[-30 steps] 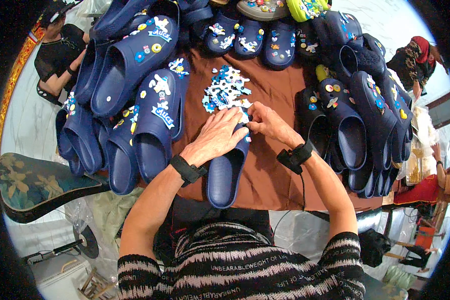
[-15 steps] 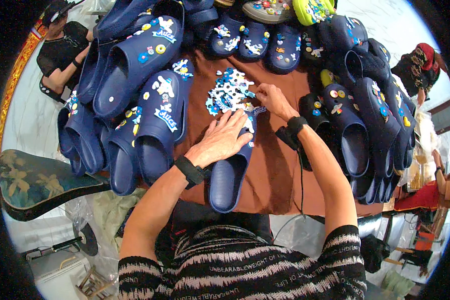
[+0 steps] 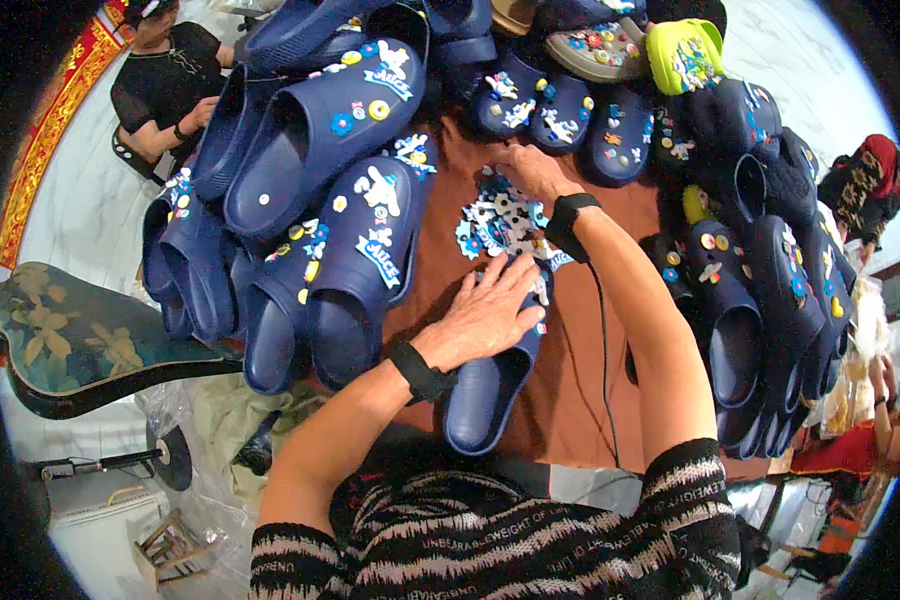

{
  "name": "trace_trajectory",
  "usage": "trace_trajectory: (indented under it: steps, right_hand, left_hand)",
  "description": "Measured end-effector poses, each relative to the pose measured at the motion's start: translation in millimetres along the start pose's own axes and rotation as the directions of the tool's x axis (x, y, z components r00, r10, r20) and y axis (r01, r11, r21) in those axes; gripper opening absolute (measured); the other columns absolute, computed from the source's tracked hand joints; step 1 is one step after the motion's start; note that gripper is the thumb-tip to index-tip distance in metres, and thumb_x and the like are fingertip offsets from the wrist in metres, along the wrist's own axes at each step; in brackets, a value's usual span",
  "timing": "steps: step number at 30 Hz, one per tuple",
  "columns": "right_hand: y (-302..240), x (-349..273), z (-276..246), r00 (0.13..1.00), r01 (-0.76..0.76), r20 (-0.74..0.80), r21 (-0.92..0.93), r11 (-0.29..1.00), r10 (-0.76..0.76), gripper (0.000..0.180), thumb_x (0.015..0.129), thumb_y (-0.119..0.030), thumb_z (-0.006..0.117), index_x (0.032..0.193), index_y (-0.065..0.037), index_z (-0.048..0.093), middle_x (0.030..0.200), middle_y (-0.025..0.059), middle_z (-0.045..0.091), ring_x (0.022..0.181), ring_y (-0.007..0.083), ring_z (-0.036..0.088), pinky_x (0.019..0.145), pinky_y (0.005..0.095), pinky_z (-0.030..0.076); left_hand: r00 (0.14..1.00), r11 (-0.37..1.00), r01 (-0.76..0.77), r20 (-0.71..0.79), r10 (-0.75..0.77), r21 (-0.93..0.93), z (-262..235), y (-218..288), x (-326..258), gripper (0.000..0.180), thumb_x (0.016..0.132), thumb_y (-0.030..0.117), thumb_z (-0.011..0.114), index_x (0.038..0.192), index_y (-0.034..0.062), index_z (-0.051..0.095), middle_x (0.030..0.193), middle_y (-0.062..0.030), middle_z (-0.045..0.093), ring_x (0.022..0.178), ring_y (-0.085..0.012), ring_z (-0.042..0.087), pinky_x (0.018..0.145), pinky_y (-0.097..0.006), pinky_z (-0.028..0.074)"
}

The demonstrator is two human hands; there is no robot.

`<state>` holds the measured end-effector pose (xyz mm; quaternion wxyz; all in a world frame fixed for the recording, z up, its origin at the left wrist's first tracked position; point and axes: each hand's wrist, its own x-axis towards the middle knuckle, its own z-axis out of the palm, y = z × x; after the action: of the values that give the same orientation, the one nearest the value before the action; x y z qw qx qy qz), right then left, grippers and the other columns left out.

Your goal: Manually applying decorative charms to foam clogs.

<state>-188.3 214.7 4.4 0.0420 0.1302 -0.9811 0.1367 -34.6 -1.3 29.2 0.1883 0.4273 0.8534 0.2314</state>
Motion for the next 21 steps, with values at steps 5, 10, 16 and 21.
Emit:
trace_trajectory:
  steps: [5, 10, 16, 21]
  right_hand:
    - [29, 23, 39, 0.989, 0.143, 0.014, -0.322, 0.936, -0.146, 0.021, 0.092, -0.015, 0.053, 0.103, -0.011, 0.070, 0.112, 0.0132, 0.067, 0.107, 0.0350, 0.062, 0.096, 0.0463, 0.047]
    - [16, 22, 44, 0.983, 0.089, -0.137, -0.220, 0.971, -0.121, 0.031, 0.082, -0.009, 0.065, 0.113, -0.007, 0.065, 0.102, 0.0189, 0.067, 0.105, 0.0366, 0.063, 0.090, 0.0470, 0.050]
    - [-14, -32, -6, 0.972, -0.081, -0.201, 0.206, 0.975, 0.124, 0.028, 0.082, -0.011, 0.064, 0.109, -0.002, 0.064, 0.106, 0.0207, 0.068, 0.100, 0.0385, 0.065, 0.085, 0.0461, 0.053]
    - [-5, -127, -23, 0.956, -0.197, -0.008, 0.723, 0.662, 0.293, 0.017, 0.087, -0.015, 0.069, 0.088, 0.001, 0.064, 0.077, 0.0046, 0.065, 0.075, 0.0111, 0.057, 0.067, 0.0332, 0.049]
  left_hand:
    - [0.999, 0.999, -0.046, -0.020, 0.046, 0.001, 5, 4, 7, 0.063, 0.098, 0.041, 0.047, 0.148, 0.0042, 0.034, 0.159, -0.0167, 0.024, 0.146, -0.0415, 0.020, 0.113, -0.063, 0.025]
    - [1.000, 0.999, -0.015, -0.015, 0.014, -0.039, 4, 6, 5, 0.068, 0.098, 0.042, 0.045, 0.151, 0.0035, 0.027, 0.159, -0.0184, 0.022, 0.149, -0.0385, 0.016, 0.115, -0.061, 0.021]
    - [0.977, 0.990, -0.074, -0.208, 0.048, -0.123, 0, -6, 11, 0.061, 0.096, 0.027, 0.051, 0.148, 0.0031, 0.032, 0.149, -0.0202, 0.039, 0.140, -0.0363, 0.036, 0.114, -0.050, 0.031]
    - [0.897, 0.911, -0.175, -0.442, -0.009, -0.374, -31, -28, 20, 0.037, 0.100, 0.019, 0.047, 0.131, 0.0013, 0.056, 0.131, -0.0188, 0.058, 0.126, -0.0321, 0.053, 0.108, -0.038, 0.039]
